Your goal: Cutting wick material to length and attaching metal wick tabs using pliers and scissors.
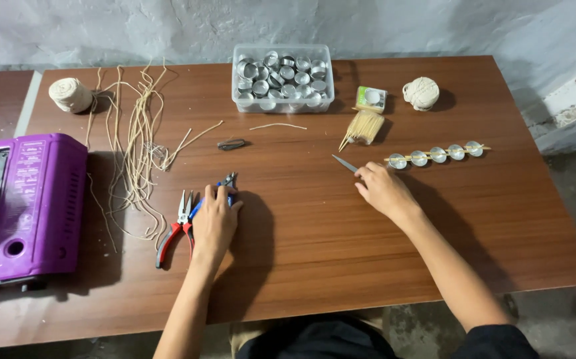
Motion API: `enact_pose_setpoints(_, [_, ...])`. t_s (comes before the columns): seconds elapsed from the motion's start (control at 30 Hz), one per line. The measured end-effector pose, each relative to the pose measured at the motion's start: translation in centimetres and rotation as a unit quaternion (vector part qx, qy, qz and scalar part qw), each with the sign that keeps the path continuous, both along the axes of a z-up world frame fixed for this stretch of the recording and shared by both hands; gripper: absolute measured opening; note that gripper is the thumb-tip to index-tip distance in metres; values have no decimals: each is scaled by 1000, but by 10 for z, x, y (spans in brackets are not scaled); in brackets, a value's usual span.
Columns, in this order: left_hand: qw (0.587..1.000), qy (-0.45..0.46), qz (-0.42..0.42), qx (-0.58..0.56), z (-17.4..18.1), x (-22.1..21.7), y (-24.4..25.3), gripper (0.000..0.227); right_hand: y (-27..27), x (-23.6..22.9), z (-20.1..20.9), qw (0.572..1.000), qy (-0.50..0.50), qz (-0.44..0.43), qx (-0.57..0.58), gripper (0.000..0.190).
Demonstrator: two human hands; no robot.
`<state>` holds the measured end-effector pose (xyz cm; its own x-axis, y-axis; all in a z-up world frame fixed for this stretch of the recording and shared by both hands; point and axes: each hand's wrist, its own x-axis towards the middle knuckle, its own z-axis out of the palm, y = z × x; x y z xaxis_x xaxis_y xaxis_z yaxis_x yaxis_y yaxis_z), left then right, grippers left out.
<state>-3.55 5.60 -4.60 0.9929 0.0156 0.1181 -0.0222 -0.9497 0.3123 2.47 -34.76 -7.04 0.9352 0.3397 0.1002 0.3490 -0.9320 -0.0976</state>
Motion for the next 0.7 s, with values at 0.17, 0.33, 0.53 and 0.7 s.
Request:
enact_pose_setpoints(0.17, [999, -37, 15, -22, -16, 4, 0, 18, 62, 53, 59, 998, -27, 8, 52, 16])
enact_pose_setpoints(0.33, [998, -49, 20, -27, -20, 7, -2, 16, 109, 193, 41, 967, -180, 101, 152, 10])
enact_pose_setpoints(0.53, [997, -70, 28, -5, -37, 12, -1, 17, 149, 298, 9, 979, -123, 38, 161, 26])
enact_pose_setpoints(0.7, [997, -68, 32, -8, -37, 13, -2, 16, 163, 330, -19, 984, -72, -34, 157, 25])
